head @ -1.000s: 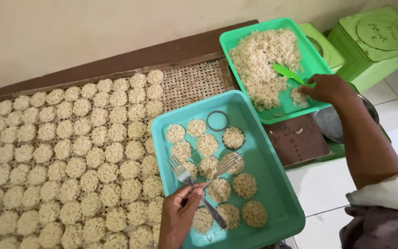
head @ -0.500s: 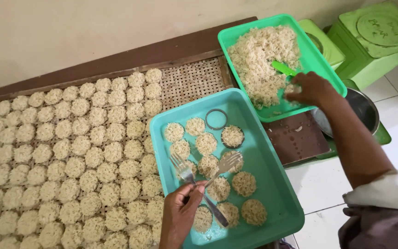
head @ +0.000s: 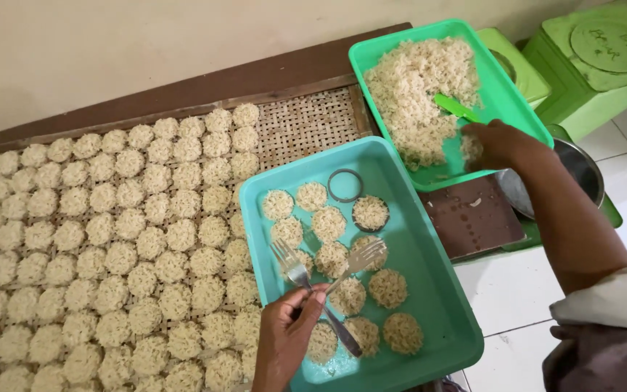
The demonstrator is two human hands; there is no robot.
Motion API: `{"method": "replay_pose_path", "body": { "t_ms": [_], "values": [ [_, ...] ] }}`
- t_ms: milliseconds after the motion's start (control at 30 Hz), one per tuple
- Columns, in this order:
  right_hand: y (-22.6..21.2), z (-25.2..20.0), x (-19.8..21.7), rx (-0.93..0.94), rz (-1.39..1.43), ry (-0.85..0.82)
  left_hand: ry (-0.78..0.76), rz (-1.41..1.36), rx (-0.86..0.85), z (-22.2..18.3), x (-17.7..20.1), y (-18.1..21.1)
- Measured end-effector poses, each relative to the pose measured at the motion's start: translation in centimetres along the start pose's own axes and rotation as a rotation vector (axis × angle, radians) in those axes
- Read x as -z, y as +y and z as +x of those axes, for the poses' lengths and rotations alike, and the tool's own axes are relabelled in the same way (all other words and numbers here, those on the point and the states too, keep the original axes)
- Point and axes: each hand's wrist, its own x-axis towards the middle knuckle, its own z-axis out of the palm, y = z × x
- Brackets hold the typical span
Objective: Molding noodle mixture into circular shapes using a fork and spoon
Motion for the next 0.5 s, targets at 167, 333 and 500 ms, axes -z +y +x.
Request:
{"method": "replay_pose_path", "body": {
  "t_ms": [167, 333, 500],
  "values": [
    [-0.4, 0.6, -0.6, 0.019, -0.011, 0.119, 0.008, -0.029, -0.047, -0.2, 0.4, -0.6],
    [0.8, 1.2, -1.6, 0.025, 0.089, 0.195, 0.017, -0.053, -0.054, 0.0, 0.3, -1.0],
    [-0.9, 0.7, -3.2, 0.087, 0.091, 0.409, 0.004, -0.04, -0.117, -0.2, 0.1, -0.6]
  ]
}}
